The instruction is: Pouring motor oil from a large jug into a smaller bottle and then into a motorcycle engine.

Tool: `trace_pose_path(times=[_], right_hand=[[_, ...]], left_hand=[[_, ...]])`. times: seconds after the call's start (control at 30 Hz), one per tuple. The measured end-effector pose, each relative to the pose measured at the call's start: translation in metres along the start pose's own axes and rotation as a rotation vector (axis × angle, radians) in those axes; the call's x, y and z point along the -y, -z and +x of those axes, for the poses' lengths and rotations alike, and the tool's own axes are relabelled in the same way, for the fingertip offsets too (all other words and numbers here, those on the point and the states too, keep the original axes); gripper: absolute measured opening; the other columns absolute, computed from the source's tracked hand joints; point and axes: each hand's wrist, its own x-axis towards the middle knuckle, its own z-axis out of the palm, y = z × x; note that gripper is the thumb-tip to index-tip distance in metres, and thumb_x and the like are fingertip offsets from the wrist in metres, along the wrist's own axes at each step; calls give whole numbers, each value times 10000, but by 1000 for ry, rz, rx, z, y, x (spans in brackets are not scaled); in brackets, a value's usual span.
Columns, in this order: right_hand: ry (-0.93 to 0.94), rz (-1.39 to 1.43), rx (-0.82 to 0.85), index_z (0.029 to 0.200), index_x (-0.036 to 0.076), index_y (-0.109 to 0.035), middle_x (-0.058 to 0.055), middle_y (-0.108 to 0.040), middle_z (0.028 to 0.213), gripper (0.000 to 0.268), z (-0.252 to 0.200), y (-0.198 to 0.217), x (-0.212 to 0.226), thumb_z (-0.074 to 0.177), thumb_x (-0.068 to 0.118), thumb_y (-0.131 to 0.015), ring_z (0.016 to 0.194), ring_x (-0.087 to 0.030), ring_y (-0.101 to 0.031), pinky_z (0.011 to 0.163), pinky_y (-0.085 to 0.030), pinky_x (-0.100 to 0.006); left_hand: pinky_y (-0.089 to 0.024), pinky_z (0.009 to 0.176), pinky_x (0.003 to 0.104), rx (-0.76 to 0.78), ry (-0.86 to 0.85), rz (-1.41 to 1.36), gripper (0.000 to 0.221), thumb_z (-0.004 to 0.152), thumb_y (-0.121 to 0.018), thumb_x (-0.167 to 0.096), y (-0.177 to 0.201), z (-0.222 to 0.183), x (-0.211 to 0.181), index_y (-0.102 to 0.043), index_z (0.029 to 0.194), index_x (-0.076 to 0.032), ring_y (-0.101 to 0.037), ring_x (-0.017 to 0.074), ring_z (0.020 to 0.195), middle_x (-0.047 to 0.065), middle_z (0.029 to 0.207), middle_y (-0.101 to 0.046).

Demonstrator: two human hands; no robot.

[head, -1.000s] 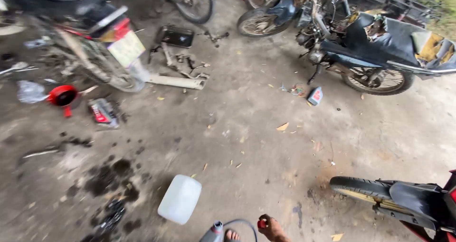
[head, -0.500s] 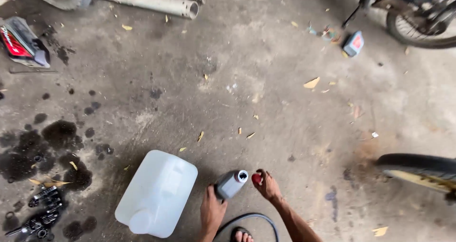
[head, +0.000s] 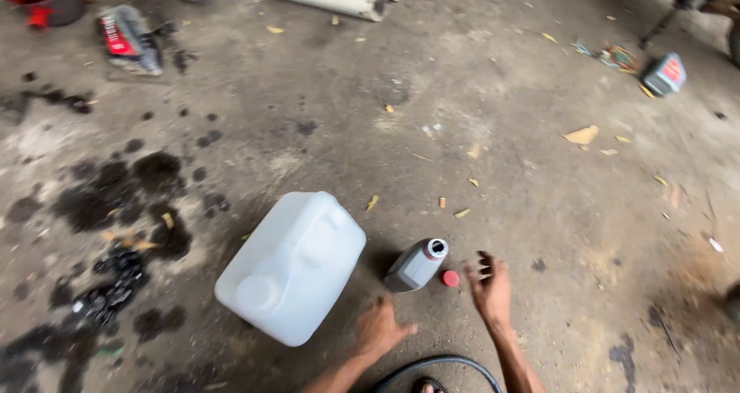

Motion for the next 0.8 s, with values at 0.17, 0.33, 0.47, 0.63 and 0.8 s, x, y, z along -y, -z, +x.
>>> trace_pose_path(times=[0.17, 0.33, 0.47, 0.63, 0.8], right_hand=[[361, 119, -53, 1116, 81, -705, -45, -738, 946, 191, -27, 54, 156, 1073, 217, -579, 825, -142, -674, 697, -556, -315], [704, -242, 604, 1400, 293, -528, 1, -648, 1244, 637, -87, 39, 327, 838, 514, -730, 901, -179, -791, 841, -570, -389], [1243, -650, 256, 1388, 184, -547, -81, -708, 730, 849, -105, -58, 356, 866, 845, -434, 579, -357, -704, 453, -501, -454], [1421, -855, 199, 1086, 155, -625, -64, -708, 649, 648, -86, -73, 361, 925, 763, -472, 544, -306, -701, 440, -478, -448], [1811, -833, 722, 1439, 277, -491, -154, -504, 1267, 569, -21, -33, 312, 942, 510, -642, 1183, -364, -523, 873, -466, -530]], left_hand=[[-458, 590, 399, 468, -650, 249, 348, 892, -609, -306, 69, -76, 54, -489, 648, -89, -606, 198, 601, 101, 577, -557], [-586, 634, 515, 648, -290, 996, 495, 843, -725, -585, 149, -89, 149, -789, 965, -110, -753, 312, 843, 27, 887, -777], [-585, 789, 462, 227, 217, 1061, 244, 1051, -524, -189, 295, -127, 126, -766, 1062, -168, -711, 320, 1011, 65, 1066, -757], [-481, 807, 407, -413, -269, 277, 444, 982, -562, -439, 371, -156, 9, -514, 1411, -335, -583, 249, 1054, 52, 1165, -592], [-274, 1274, 583, -564, -855, 582, 514, 1043, -311, -580, 307, -27, 7, -498, 1487, -400, -282, 295, 1587, 9, 1680, -344]])
